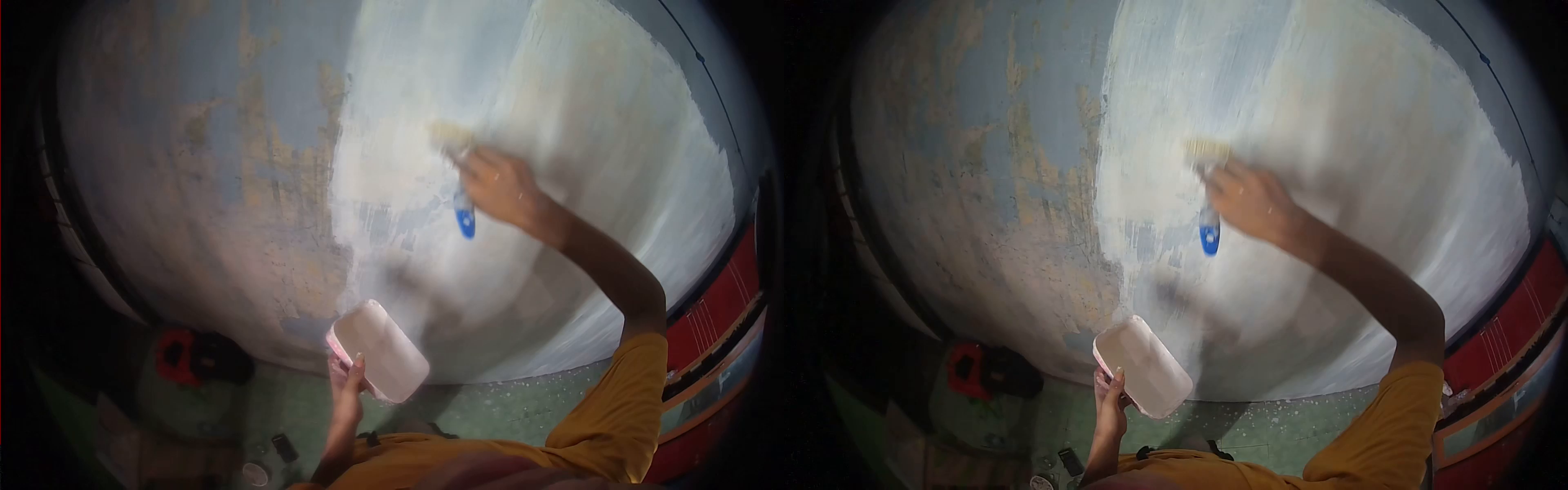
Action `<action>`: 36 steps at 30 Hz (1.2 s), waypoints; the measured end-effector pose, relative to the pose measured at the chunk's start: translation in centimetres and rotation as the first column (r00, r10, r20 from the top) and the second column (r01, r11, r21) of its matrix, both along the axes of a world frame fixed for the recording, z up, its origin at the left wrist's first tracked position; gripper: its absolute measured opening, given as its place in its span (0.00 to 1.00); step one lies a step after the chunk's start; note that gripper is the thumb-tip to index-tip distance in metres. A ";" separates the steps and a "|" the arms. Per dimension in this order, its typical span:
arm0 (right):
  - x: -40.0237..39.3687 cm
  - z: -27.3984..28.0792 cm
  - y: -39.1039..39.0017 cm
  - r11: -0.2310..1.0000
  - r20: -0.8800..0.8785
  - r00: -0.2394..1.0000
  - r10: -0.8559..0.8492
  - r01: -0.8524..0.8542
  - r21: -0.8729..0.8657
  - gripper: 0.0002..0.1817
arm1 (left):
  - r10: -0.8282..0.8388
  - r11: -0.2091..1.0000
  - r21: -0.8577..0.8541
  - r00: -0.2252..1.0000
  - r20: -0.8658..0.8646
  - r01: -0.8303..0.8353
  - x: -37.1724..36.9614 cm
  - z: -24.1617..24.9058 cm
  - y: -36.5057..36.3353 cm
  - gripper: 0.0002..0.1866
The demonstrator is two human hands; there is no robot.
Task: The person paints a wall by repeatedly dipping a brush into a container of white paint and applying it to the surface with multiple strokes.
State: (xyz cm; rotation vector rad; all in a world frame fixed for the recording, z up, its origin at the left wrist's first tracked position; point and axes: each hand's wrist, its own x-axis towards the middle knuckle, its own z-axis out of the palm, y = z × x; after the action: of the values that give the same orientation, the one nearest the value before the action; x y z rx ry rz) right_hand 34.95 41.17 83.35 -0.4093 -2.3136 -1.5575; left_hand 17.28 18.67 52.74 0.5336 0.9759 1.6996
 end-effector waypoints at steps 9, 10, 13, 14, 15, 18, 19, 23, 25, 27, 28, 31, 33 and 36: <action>0.2 23.3 3.8 0.997 -0.420 0.904 0.077 -0.078 0.016 0.17 | 0.022 1.000 0.017 0.999 0.028 -0.023 0.1 0.3 -0.2 0.33; -4.2 23.6 -5.0 0.976 -0.652 0.738 -0.175 0.041 -0.215 0.24 | 0.024 0.999 0.019 0.999 0.037 -0.025 0.3 0.1 -0.3 0.33; -5.4 26.1 -3.6 0.989 -0.635 0.760 0.138 -0.074 0.126 0.25 | 0.030 0.999 0.030 0.999 0.039 -0.031 0.4 -0.2 -0.1 0.33; -5.4 25.8 -3.2 1.000 -0.650 0.759 0.023 -0.017 0.015 0.23 | 0.037 0.999 0.024 0.999 0.026 -0.038 0.5 -0.3 -0.1 0.33; -5.0 24.0 -2.7 1.000 -0.562 0.827 0.000 0.012 0.017 0.19 | 0.045 0.999 0.021 0.999 0.013 -0.045 0.6 -0.3 -0.1 0.32; -4.7 13.8 0.0 0.987 -0.200 0.977 -0.070 0.098 0.130 0.10 | 0.074 0.997 0.000 0.997 -0.001 -0.074 0.8 -0.5 0.0 0.32; -3.9 9.7 1.9 0.981 -0.099 0.992 0.082 -0.063 0.184 0.11 | 0.084 0.996 -0.009 0.996 -0.003 -0.084 0.9 -0.4 -0.1 0.32; -2.5 1.7 0.0 0.971 0.023 0.987 0.157 -0.150 -0.185 0.11 | 0.075 0.997 -0.020 0.997 -0.008 -0.076 1.1 1.2 -0.7 0.32; -2.5 3.1 -0.5 0.897 -0.050 0.976 0.213 -0.216 -0.386 0.10 | 0.082 0.996 -0.032 0.996 -0.016 -0.083 1.2 1.2 -0.7 0.32; -3.4 9.3 -0.8 0.831 -0.403 0.909 -0.112 -0.137 -0.539 0.16 | 0.097 0.995 -0.032 0.995 -0.020 -0.098 1.4 1.5 -0.8 0.32; -3.6 14.3 0.2 0.929 -0.222 0.960 -0.173 0.084 -0.362 0.20 | 0.103 0.994 -0.033 0.994 -0.024 -0.104 1.4 1.6 -0.8 0.32; -4.0 25.5 1.0 0.985 -0.522 0.850 -0.069 -0.026 -0.173 0.22 | 0.109 0.994 -0.016 0.993 -0.032 -0.110 1.4 1.3 -0.7 0.32; -4.8 28.7 -0.6 0.999 -0.620 0.785 -0.021 0.000 -0.034 0.21 | 0.106 0.994 -0.019 0.994 -0.027 -0.106 1.4 1.1 -0.5 0.33; -5.5 28.4 -1.1 0.990 -0.617 0.774 0.141 -0.092 0.111 0.19 | 0.121 0.992 -0.025 0.993 -0.014 -0.121 1.7 0.9 -0.6 0.33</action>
State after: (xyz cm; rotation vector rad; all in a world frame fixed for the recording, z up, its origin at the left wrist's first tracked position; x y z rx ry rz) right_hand 29.47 40.04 111.72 -0.6375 -1.7193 -1.1979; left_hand 18.97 18.03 53.67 0.4766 1.0554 1.7906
